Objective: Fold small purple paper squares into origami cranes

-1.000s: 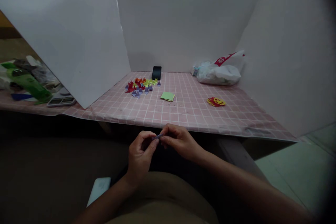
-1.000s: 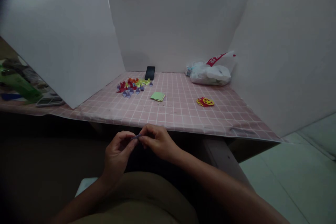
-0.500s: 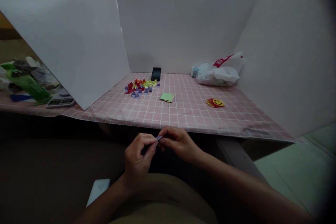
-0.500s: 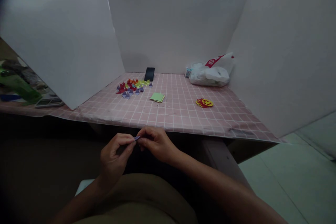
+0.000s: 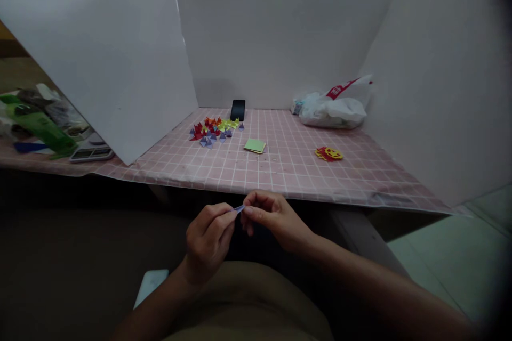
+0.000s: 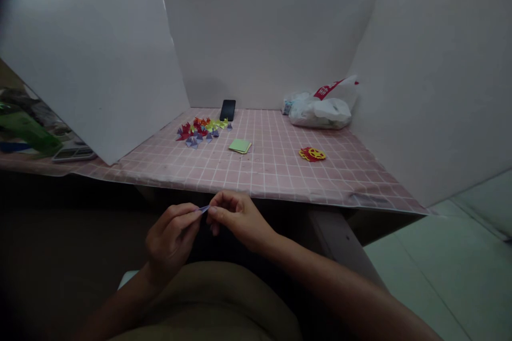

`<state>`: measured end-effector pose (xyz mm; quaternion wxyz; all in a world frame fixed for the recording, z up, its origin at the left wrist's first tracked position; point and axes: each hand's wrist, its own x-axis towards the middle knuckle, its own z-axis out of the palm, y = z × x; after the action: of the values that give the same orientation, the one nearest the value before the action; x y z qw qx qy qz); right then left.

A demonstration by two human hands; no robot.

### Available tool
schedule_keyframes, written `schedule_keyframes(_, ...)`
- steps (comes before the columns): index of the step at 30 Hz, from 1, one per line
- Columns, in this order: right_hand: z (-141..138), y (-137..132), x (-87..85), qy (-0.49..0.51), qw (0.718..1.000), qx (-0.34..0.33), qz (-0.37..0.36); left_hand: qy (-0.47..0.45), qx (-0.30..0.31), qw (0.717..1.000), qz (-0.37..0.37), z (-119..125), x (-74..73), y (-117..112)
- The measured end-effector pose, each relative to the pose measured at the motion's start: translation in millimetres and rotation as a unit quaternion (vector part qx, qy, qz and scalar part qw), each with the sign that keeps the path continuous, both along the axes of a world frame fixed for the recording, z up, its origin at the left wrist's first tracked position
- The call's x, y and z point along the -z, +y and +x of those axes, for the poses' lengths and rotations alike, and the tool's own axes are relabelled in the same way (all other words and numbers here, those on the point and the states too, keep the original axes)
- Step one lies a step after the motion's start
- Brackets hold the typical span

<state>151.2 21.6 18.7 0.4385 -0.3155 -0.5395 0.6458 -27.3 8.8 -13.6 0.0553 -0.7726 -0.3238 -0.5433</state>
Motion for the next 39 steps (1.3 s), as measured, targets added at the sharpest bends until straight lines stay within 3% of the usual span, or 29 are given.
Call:
schedule_keyframes(13, -1.5, 0.5, 0.1, 0.013, 0.999, 0.015, -0.048, 0.05, 0.017, 0.998, 0.033, -1.7, -1.9, 0.2)
schedule_keyframes(21, -5.1, -3.8, -1.3, 0.069, 0.99, 0.027, -0.118, 0.071, 0.051, 0.994, 0.071, -1.9, 0.1, 3.1)
schedule_keyframes(30, -6.9, -3.9, 1.7, 0.117, 0.976, 0.007, -0.186, 0.093, 0.03, 0.99, 0.098, -4.3, 2.7, 6.1)
schedule_keyframes(34, -3.3, 0.4, 3.5, 0.097, 0.983, -0.007, -0.159, 0.072, 0.036, 0.993, 0.081, -2.4, 0.3, 7.3)
schedule_keyframes(39, 3.1, 7.7, 0.6, -0.016, 0.999, 0.033, -0.012, -0.068, 0.058, 0.992, -0.089, 1.4, -0.9, 7.9)
